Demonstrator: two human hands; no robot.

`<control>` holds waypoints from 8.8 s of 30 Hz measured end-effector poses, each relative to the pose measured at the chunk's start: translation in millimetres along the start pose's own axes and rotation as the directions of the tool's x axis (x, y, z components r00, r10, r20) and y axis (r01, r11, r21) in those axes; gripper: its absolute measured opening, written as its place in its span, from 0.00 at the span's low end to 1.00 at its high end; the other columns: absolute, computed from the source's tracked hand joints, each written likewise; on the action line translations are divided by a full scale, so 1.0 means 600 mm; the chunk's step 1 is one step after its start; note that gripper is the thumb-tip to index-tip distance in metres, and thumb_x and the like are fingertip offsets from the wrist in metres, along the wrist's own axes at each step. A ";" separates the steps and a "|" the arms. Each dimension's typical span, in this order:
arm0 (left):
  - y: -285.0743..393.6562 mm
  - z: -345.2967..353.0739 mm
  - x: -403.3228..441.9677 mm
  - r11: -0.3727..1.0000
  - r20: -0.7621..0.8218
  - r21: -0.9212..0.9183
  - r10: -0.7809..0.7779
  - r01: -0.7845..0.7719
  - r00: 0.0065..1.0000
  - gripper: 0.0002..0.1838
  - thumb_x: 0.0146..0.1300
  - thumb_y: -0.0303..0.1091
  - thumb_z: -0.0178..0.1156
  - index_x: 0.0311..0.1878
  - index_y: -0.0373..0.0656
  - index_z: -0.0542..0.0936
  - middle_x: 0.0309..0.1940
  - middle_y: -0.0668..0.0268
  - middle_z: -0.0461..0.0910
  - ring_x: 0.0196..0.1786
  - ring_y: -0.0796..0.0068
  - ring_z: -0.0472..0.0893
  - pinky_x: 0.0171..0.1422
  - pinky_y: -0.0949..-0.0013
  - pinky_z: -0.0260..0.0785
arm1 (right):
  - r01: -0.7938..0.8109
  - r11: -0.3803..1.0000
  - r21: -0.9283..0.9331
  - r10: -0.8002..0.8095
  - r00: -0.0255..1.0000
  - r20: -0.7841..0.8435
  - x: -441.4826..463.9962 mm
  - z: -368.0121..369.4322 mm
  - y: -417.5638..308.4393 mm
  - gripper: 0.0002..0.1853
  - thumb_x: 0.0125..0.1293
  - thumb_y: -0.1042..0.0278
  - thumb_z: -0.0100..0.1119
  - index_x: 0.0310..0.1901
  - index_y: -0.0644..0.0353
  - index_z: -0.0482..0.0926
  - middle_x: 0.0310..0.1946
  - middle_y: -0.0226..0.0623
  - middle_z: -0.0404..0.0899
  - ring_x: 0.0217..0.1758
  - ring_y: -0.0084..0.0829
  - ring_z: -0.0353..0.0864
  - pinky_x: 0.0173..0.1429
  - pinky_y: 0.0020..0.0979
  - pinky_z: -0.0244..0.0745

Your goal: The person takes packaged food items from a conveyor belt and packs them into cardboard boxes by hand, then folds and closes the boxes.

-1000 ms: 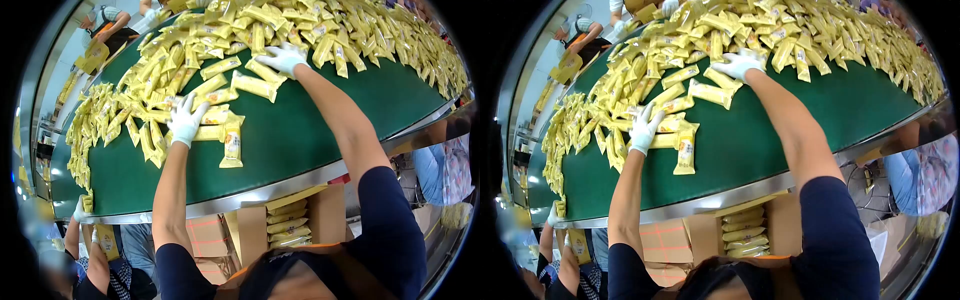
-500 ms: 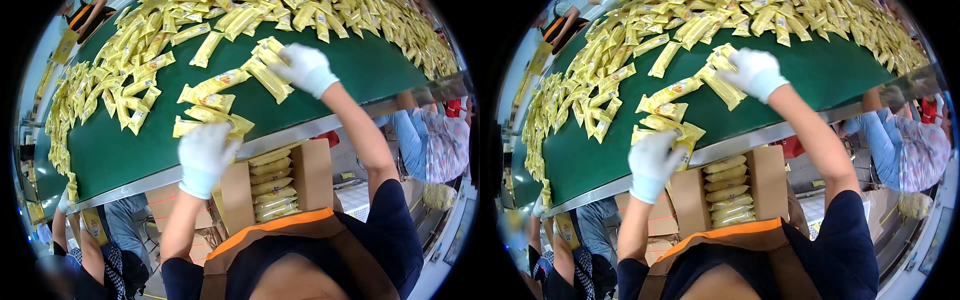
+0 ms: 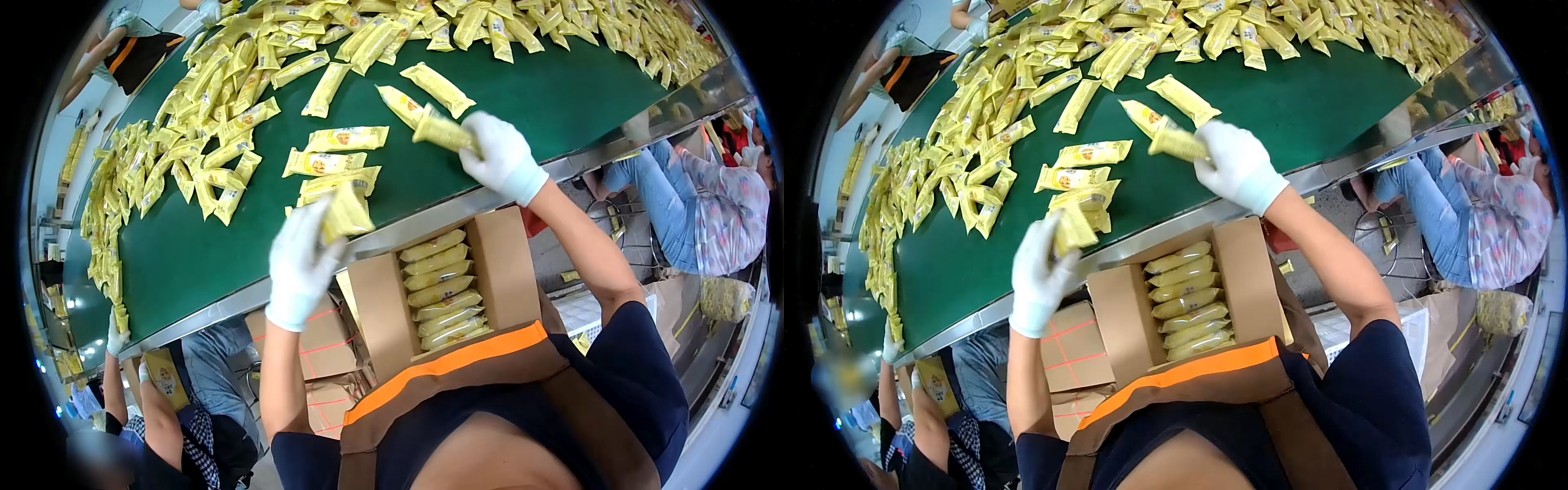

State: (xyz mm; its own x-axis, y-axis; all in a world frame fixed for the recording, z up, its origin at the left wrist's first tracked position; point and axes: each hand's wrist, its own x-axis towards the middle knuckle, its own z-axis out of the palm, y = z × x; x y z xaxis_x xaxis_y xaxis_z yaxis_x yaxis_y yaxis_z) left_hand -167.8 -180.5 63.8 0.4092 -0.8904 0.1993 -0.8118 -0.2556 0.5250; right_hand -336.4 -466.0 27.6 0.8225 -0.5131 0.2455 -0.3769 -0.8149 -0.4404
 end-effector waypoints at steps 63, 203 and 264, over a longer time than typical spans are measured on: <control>-0.115 -0.021 -0.016 0.953 0.186 0.294 -0.130 0.071 0.974 0.41 0.47 0.51 0.71 0.66 0.45 0.75 0.42 0.57 0.74 0.49 0.55 0.74 0.56 0.61 0.70 | -0.191 0.950 0.248 0.008 0.806 0.592 0.182 0.182 -0.210 0.49 0.45 0.28 0.67 0.60 0.63 0.76 0.53 0.49 0.79 0.55 0.40 0.80 0.61 0.33 0.72; -0.091 0.066 0.089 0.944 0.164 0.331 -0.056 -0.002 0.985 0.29 0.69 0.51 0.55 0.71 0.55 0.70 0.53 0.59 0.79 0.54 0.52 0.77 0.65 0.52 0.65 | 0.266 0.950 -0.166 -0.161 0.868 0.470 0.217 0.091 -0.007 0.23 0.70 0.45 0.47 0.50 0.57 0.78 0.47 0.45 0.81 0.51 0.43 0.82 0.55 0.44 0.75; 0.085 0.273 -0.174 0.231 0.230 -0.912 -0.399 0.340 0.888 0.42 0.71 0.39 0.56 0.79 0.35 0.46 0.77 0.52 0.55 0.76 0.66 0.59 0.78 0.68 0.52 | 0.847 0.513 0.140 -0.807 0.419 0.417 -0.259 -0.086 0.073 0.11 0.46 0.64 0.66 0.32 0.50 0.76 0.35 0.31 0.74 0.48 0.40 0.74 0.49 0.41 0.72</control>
State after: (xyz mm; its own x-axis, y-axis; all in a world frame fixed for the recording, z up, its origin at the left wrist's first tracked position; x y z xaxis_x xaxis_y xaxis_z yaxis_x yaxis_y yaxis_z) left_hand -320.2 -162.3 -65.4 0.5912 -0.7750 -0.2232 0.3316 -0.0187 0.9432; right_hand -502.6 -436.0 14.7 0.8263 0.5547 0.0982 0.5633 -0.8145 -0.1391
